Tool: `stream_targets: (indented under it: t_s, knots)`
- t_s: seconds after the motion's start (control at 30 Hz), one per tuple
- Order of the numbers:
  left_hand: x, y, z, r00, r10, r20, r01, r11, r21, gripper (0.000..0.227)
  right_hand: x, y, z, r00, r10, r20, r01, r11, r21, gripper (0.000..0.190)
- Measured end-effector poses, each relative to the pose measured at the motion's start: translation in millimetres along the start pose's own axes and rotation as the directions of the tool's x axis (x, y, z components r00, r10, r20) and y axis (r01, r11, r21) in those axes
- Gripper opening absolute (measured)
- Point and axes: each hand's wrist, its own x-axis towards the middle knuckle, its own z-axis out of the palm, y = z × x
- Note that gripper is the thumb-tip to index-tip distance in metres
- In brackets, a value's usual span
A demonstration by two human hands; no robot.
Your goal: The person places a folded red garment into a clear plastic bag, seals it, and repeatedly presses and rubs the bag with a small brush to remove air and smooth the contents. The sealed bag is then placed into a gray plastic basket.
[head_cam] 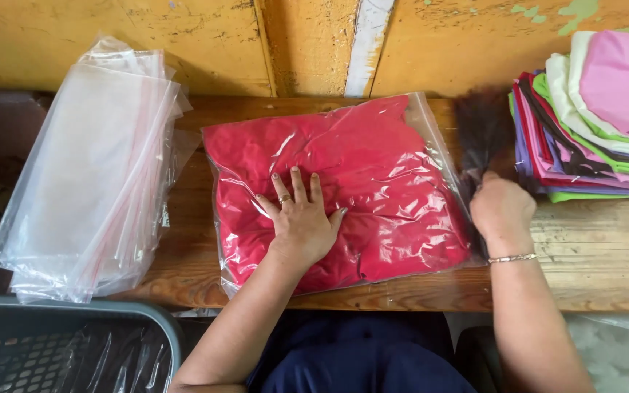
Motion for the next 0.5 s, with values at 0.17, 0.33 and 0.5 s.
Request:
stream_targets:
  t_s: [0.17,0.33,0.5]
  knots:
    - [-4,-17,16,0.983,0.147,-0.107,-0.139,0.987,0.081,0.084,-58,-30,-44,0.881,-0.140,-0.451,0.110,0.990,-0.093,0.045]
    - [-32,-13,13,0.964,0.266,-0.010,-0.266,0.964,-0.019,0.101,-83,-72,-71,0.947,-0.275,-0.166,0.257,0.959,-0.122,0.076]
    - [-25,-7,47,0.950,0.302,-0.072,-0.276,0.927,0.252,0.089,-80,-97,-92,0.949,-0.266,0.167,0.259,0.964,0.059,0.045]
